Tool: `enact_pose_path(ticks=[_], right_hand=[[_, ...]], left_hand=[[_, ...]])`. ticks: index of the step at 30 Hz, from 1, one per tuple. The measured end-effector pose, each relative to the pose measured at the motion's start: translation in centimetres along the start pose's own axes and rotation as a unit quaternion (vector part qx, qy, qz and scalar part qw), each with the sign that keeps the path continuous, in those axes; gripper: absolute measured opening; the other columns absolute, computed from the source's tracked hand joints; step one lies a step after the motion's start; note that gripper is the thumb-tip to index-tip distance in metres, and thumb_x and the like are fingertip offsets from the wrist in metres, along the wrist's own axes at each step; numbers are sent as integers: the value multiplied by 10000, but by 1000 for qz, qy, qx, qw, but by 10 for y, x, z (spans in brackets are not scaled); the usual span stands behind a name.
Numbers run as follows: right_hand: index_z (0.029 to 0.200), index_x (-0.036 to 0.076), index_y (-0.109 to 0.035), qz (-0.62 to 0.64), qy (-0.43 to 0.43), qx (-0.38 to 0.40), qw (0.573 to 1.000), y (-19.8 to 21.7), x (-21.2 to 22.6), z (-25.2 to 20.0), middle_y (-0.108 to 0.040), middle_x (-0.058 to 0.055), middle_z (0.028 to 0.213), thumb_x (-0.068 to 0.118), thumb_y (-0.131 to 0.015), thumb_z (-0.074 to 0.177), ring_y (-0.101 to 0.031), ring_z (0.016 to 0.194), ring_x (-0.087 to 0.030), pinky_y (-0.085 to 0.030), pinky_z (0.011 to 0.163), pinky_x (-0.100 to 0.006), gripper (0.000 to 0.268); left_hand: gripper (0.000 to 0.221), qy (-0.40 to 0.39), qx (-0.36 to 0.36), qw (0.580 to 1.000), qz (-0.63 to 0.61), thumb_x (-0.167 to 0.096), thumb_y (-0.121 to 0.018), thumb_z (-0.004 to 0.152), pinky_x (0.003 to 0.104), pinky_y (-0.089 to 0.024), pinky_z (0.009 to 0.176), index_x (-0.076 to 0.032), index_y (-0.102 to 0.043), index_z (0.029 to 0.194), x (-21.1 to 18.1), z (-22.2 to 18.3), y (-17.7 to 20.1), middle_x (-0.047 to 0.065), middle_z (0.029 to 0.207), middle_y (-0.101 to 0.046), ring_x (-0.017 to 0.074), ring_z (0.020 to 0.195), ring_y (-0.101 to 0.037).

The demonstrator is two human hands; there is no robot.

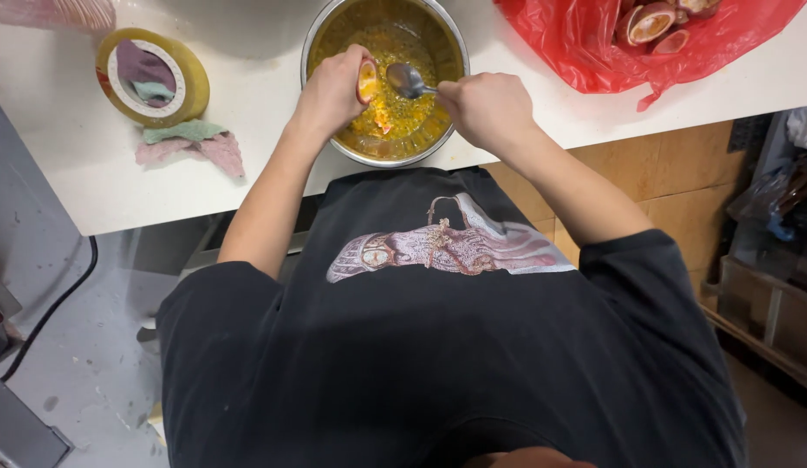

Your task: Scooping pulp and seeds out of halved passion fruits into a bowl using a spoon.

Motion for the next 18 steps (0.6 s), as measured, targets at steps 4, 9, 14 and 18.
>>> enact_pose_path(ticks=[4,9,14,18], right_hand=[[921,104,-748,116,-13,-36,993,4,3,3,-697,-136,725,239,-652,1009,-678,685,-379,-517,601,-494,188],[1049,39,-758,275,-39,-22,960,-31,-2,15,-681,-183,753,225,-635,1033,-656,659,-372,-522,633,-445,224],[1067,32,-763,369,-82,61,924,-68,-17,16,-687,-142,735,269,-640,1023,-645,636,-244,-510,640,-375,270],[1050,61,-790,389,-92,124,908,-75,-28,11,-676,-100,700,268,-630,1016,-607,647,-168,-507,655,-344,264]], left_hand=[[361,-8,-15,999,-28,-8,-768,834,466,-553,820,-16,-578,1141,2,-4,-5,211,1046,-712,409,972,-696],[203,-5,-16,999,-33,-53,-711,994,481,-543,792,-38,-568,1137,-8,-3,-6,191,1034,-701,400,953,-699],[244,-18,-55,998,1,-32,-672,911,485,-549,773,-48,-566,1130,-4,-5,-6,174,1042,-703,408,949,-691],[171,-12,-63,998,-7,-58,-670,996,483,-547,762,-61,-567,1133,-6,-4,-8,170,1035,-698,405,926,-691]])
Point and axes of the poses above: each hand's wrist, its own z-axis towards the middle knuckle, its own y-axis out of the back of the hand, x = y × z, the point moved 6 cm from there along z, towards the middle knuckle
